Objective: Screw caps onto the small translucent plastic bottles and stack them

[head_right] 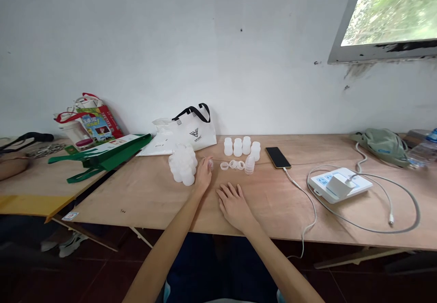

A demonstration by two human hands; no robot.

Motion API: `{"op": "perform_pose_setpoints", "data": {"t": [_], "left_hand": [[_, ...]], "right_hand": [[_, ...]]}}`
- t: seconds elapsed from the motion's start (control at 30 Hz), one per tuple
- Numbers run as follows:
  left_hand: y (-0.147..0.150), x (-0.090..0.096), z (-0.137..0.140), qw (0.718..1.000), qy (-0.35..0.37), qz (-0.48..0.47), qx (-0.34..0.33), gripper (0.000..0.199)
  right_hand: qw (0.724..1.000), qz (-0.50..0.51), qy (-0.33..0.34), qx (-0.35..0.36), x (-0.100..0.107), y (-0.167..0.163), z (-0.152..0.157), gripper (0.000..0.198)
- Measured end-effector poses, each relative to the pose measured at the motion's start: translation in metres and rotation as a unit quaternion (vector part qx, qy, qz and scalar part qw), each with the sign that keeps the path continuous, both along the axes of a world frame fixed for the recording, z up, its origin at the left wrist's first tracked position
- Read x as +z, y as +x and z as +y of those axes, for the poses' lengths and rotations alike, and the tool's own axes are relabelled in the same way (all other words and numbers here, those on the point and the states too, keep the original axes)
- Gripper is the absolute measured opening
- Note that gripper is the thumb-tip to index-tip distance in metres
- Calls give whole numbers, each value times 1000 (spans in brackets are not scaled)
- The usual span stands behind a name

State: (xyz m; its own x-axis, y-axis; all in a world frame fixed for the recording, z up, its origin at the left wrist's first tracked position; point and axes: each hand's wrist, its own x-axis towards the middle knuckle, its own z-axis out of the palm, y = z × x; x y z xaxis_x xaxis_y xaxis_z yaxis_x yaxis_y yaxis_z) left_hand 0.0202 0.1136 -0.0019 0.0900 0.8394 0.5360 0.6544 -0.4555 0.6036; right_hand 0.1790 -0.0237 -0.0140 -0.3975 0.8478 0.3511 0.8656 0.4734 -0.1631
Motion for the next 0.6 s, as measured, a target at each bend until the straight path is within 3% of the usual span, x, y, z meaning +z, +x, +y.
{"op": "perform_pose_setpoints", "data": {"t": [0.3,0.6], "left_hand": [[-1,-10,7,1000,-21,1,5,36],[-1,-5,4,1000,-11,6,21,38]], "right_hand": [[1000,-1,-5,1,1,0,-1,45],[1000,-1,-17,0,3,0,-1,45]]}}
